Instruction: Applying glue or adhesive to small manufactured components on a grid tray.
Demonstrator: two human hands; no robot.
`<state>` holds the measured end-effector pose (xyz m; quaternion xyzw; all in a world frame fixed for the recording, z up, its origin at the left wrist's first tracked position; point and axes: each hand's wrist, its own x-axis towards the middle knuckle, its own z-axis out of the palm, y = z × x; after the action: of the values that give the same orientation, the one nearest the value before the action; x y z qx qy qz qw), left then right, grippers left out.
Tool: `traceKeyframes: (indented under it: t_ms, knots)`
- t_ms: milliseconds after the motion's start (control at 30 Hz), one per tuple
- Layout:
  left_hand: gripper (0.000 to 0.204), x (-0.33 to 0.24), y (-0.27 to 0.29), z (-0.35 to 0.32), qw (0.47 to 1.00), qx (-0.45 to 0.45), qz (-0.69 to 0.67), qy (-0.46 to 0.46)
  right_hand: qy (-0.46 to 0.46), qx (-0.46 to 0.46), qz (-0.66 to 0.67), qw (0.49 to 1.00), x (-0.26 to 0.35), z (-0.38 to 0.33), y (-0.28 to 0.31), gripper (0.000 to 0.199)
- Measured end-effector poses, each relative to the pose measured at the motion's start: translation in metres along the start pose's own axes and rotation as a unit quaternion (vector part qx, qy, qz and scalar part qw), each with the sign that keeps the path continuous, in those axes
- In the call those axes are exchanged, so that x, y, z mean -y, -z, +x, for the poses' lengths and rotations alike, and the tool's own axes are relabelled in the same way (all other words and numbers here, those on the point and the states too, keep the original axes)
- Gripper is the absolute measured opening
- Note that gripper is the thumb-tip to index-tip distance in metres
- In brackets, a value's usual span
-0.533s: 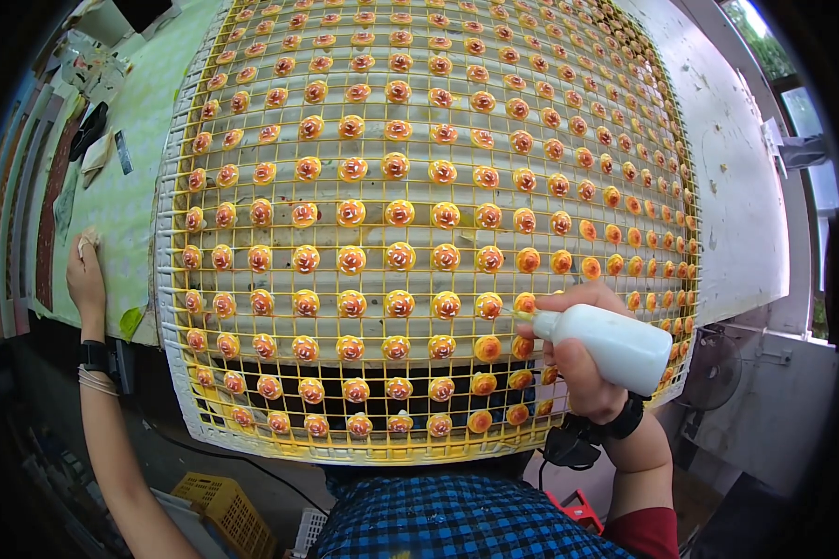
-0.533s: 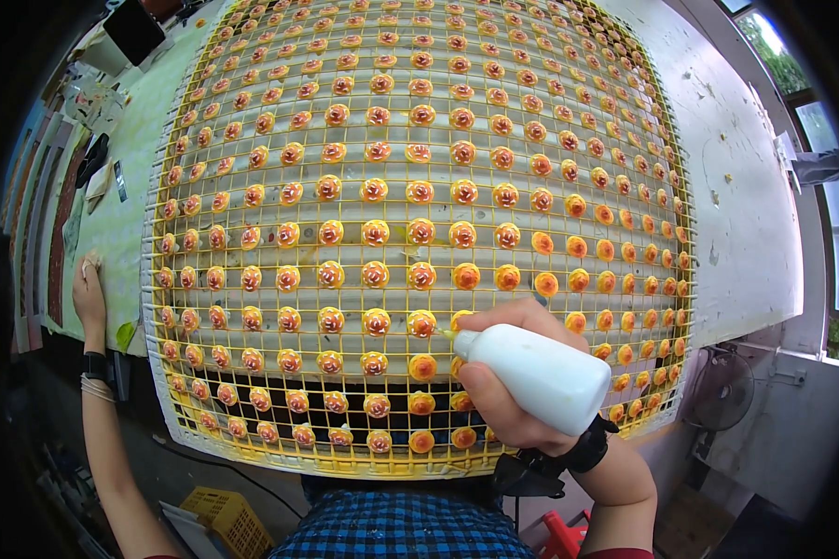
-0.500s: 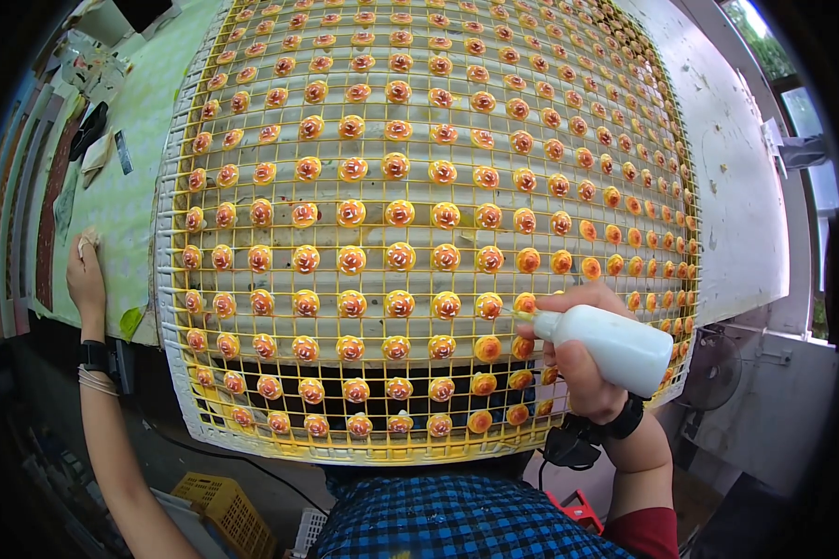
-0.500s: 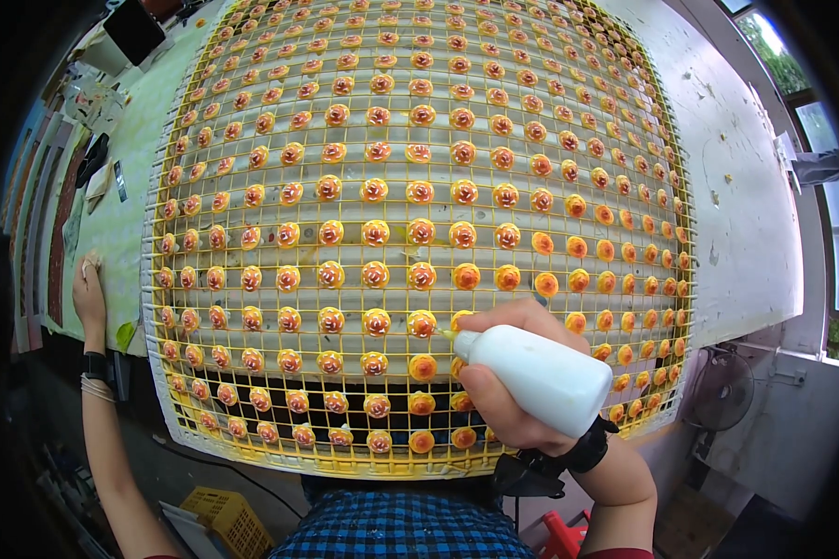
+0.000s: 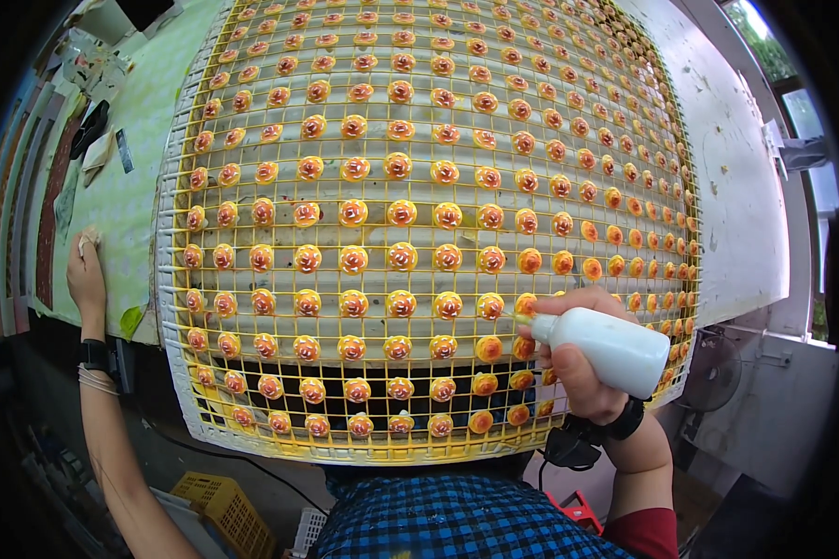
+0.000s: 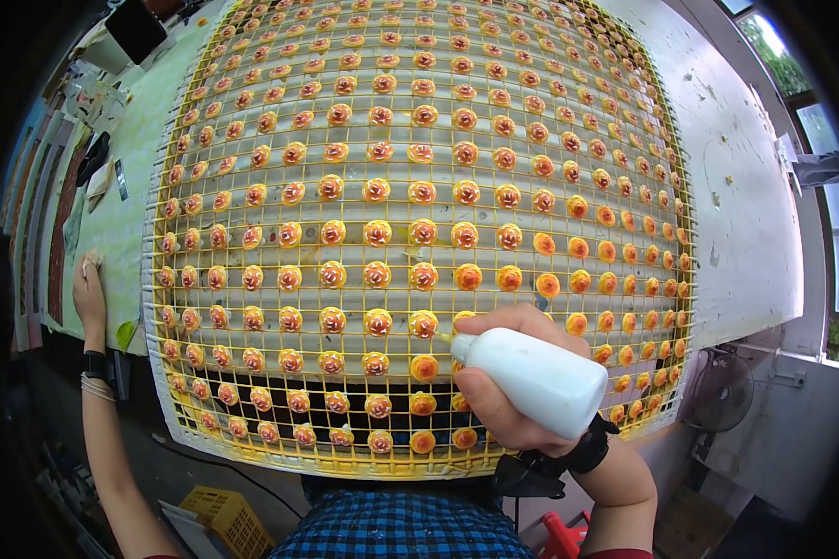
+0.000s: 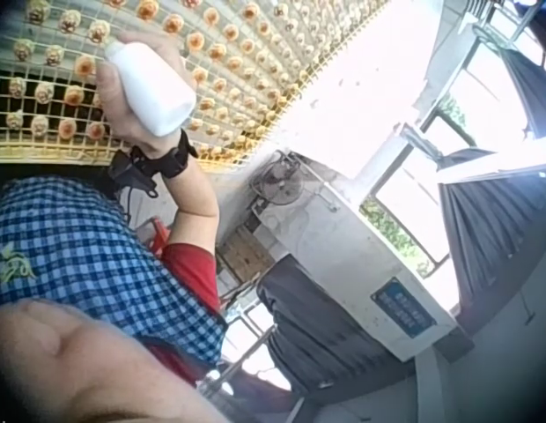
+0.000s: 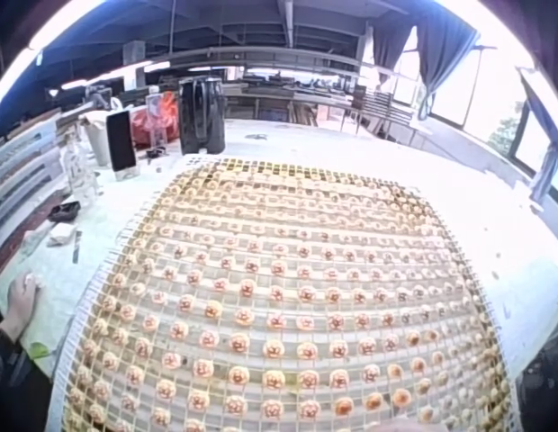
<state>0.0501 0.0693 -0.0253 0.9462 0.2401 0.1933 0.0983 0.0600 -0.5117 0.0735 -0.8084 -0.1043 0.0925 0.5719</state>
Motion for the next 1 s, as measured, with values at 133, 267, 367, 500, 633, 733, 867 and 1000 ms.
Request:
traceKeyframes:
  t_ms: [133,267,367,500,633,733,867,1000]
  knots:
    - [0.036,-0.0022,-0.0017,0.0002,1.0,0.006,-0.003,0.004,0.0,-0.002,0.002,1.0,-0.0006,-0.0004,0.0002,0.025]
    - [0.036,-0.001,0.0012,0.0005,1.0,0.022,-0.007,0.011,0.012,0.003,-0.001,1.0,-0.001,-0.0012,-0.0006,0.026]
    - [0.035,-0.0039,0.0016,-0.0004,1.0,0.017,-0.004,0.003,0.013,0.012,-0.002,1.0,-0.0004,-0.0006,-0.001,0.027]
    - [0.035,-0.0007,-0.0004,0.0002,1.0,0.007,-0.007,-0.004,0.01,0.012,-0.012,1.0,-0.0009,-0.0001,-0.0016,0.026]
    - [0.035,0.0041,-0.0019,0.0009,1.0,0.0,-0.005,-0.001,0.014,0.009,-0.017,1.0,-0.0003,0.0004,-0.0021,0.025]
    - [0.035,0.0011,-0.0026,0.0015,1.0,0.008,-0.003,0.002,0.005,0.008,-0.007,1.0,-0.0005,-0.0007,-0.0016,0.026]
    - [0.035,0.0018,-0.0015,0.0012,1.0,-0.002,0.006,0.009,0.004,0.013,-0.016,1.0,0.0003,-0.0007,0.0,0.025]
    - [0.037,-0.0039,-0.0006,-0.0001,1.0,0.011,-0.015,0.01,0.032,0.014,-0.024,0.999,-0.0018,0.0,0.0026,0.024]
